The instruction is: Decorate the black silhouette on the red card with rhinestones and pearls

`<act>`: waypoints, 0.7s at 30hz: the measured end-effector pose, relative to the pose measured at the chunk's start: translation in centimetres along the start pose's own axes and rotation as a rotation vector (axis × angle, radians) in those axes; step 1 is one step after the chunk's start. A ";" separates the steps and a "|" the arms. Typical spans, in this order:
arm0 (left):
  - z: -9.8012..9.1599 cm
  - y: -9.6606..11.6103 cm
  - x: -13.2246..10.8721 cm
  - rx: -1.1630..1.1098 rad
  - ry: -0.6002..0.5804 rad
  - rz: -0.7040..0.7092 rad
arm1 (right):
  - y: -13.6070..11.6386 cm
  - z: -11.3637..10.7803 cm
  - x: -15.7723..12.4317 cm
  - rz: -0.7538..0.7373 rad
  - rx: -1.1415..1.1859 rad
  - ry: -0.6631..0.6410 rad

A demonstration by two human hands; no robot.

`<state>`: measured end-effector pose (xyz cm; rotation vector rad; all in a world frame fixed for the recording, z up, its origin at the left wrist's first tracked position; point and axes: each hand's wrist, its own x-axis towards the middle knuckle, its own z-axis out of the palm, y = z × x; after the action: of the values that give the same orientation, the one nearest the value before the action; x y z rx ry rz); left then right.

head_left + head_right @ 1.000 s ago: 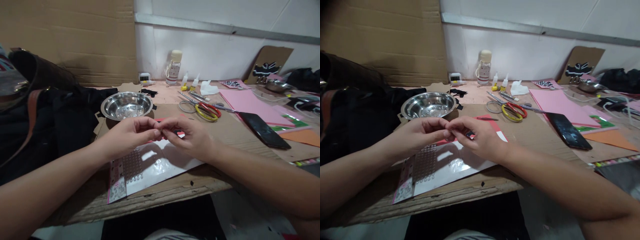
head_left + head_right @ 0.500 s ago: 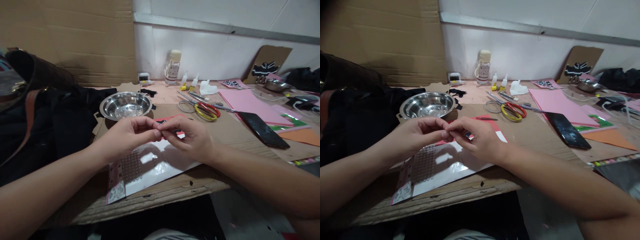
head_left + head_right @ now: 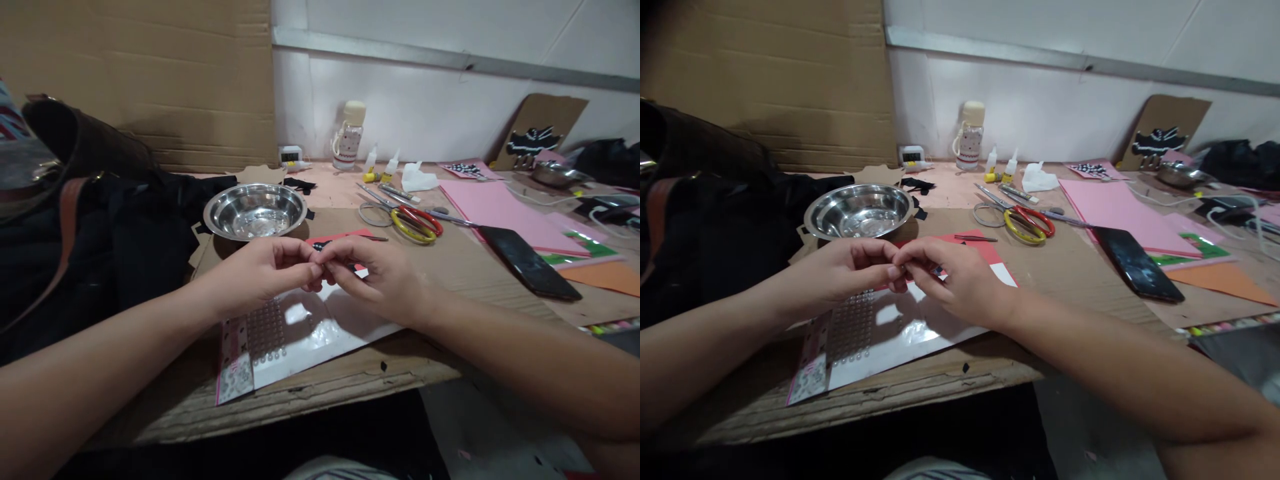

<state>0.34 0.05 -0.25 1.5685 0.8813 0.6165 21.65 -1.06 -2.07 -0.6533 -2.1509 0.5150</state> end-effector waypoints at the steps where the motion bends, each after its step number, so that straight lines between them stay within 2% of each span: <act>1: 0.0 0.0 0.0 0.002 0.000 0.003 | 0.0 0.0 0.0 -0.004 -0.013 0.000; 6: 0.4 0.3 -0.1 -0.002 0.015 -0.010 | 0.0 -0.2 0.2 -0.015 -0.090 0.042; 8: 0.4 0.7 -0.3 0.027 0.025 -0.012 | 0.4 -0.4 0.3 0.053 -0.092 0.090; 10: -0.2 1.2 -0.5 0.095 0.083 0.013 | 1.1 -0.5 0.4 0.152 -0.066 0.125; 12: -1.6 1.4 -0.5 0.201 0.225 0.072 | 1.7 -0.4 0.5 0.239 -0.008 0.128; 15: -4.5 1.2 -0.2 0.417 0.508 0.147 | 2.0 0.0 0.6 0.357 0.153 0.110; 16: -5.4 0.9 0.0 0.503 0.558 0.160 | 1.9 0.2 0.7 0.395 0.213 0.106; 19: -7.4 0.0 0.6 0.622 0.596 0.130 | 1.5 0.4 0.8 0.481 0.315 0.089; 21: -7.8 -0.5 0.9 0.688 0.595 0.130 | 1.3 0.3 0.8 0.466 0.301 0.084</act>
<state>-5.44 5.32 0.69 2.1059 1.5608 0.9662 21.35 0.38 -2.53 -0.9865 -1.7879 1.0176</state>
